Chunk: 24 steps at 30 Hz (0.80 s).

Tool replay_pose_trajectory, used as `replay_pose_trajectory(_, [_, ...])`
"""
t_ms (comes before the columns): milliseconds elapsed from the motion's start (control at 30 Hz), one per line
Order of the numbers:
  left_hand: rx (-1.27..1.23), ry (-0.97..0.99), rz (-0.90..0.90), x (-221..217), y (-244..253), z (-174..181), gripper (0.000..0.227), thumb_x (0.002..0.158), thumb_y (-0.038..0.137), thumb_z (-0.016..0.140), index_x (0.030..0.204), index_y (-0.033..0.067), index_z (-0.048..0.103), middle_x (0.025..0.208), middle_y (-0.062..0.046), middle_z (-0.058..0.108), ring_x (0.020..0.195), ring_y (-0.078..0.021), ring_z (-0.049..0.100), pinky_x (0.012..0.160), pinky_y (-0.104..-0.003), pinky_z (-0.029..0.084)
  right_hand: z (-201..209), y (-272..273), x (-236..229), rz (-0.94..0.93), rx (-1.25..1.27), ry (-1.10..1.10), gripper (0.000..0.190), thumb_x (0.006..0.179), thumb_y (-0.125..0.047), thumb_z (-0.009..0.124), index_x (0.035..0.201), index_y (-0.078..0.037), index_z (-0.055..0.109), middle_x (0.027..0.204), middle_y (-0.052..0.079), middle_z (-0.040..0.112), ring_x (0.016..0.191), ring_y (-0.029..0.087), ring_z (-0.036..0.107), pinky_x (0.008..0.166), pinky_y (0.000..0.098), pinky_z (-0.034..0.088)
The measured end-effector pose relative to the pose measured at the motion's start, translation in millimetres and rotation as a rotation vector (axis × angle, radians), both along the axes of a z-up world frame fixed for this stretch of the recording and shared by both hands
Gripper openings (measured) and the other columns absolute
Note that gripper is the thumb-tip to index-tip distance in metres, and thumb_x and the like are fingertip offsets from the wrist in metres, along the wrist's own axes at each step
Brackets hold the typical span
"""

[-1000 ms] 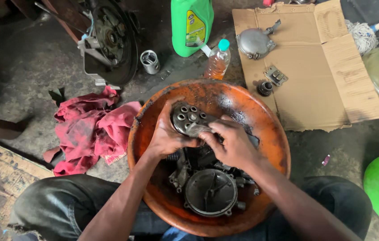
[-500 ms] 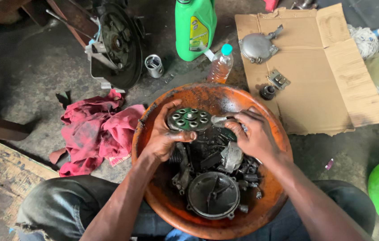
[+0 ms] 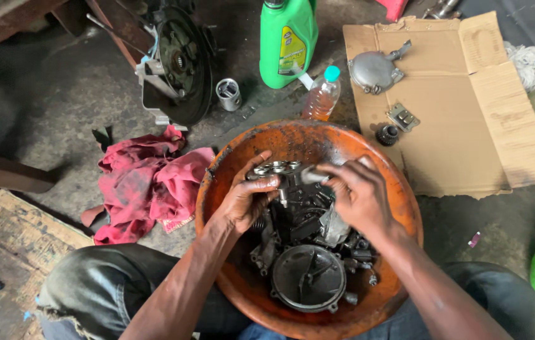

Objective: The person scrubs several greasy engine components, including a camshaft and a circular part with holes, inside an orange basin using a small brush and liquid from a plastic bottle. The person repeatedly dips the parts in the basin, scrubs them, and pours more liquid onto them.

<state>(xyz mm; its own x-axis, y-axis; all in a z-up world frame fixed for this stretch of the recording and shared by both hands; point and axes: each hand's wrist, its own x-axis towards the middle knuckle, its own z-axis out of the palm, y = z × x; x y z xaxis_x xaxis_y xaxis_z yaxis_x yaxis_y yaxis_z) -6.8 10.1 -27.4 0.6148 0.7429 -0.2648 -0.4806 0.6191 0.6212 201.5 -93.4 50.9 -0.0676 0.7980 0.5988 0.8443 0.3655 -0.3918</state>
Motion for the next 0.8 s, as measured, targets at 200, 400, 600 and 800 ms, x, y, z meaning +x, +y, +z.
replay_pose_trajectory(200, [-0.018,-0.034,0.024,3.4,-2.8,-4.5,0.09,0.076,0.015,0.085,0.155,0.0122,0.041,0.117,-0.004,0.064,0.104,-0.0152,0.066,0.092,-0.036,0.058,8.0,-1.3,-18.0,0.041,0.059,-0.084,0.031,0.085,-0.002,0.075,0.115,-0.011,0.074,0.087,0.005,0.07,0.077,0.022,0.055,0.069,0.0387,0.048])
replay_pose_trajectory(400, [0.032,-0.022,0.029,6.6,-4.4,-11.0,0.1,0.074,0.02,0.091,0.159,0.0152,0.04,0.112,-0.002,0.06,0.103,-0.0161,0.065,0.091,-0.033,0.057,7.7,-2.2,-13.4,0.039,0.019,-0.218,0.044,0.074,0.004,0.071,0.115,-0.012,0.078,0.08,0.004,0.064,0.078,0.025,0.056,0.066,0.0362,0.051])
replay_pose_trajectory(600, [0.047,0.043,0.004,10.2,-7.3,-7.4,0.097,0.075,0.019,0.089,0.158,0.0152,0.039,0.111,-0.003,0.064,0.098,-0.0156,0.065,0.088,-0.035,0.058,7.9,-7.1,-9.9,0.05,0.044,-0.332,0.045,0.072,0.004,0.07,0.113,-0.013,0.078,0.081,0.0,0.065,0.077,0.022,0.055,0.073,0.0398,0.054])
replay_pose_trajectory(800, [0.03,-0.011,0.096,7.9,-8.4,-0.5,0.1,0.074,0.016,0.09,0.159,0.0186,0.038,0.113,-0.006,0.062,0.099,-0.0182,0.065,0.092,-0.037,0.059,5.6,-10.6,-26.8,0.082,-0.021,-0.294,0.047,0.07,0.002,0.07,0.116,-0.009,0.077,0.085,0.004,0.065,0.086,0.028,0.059,0.073,0.0376,0.056])
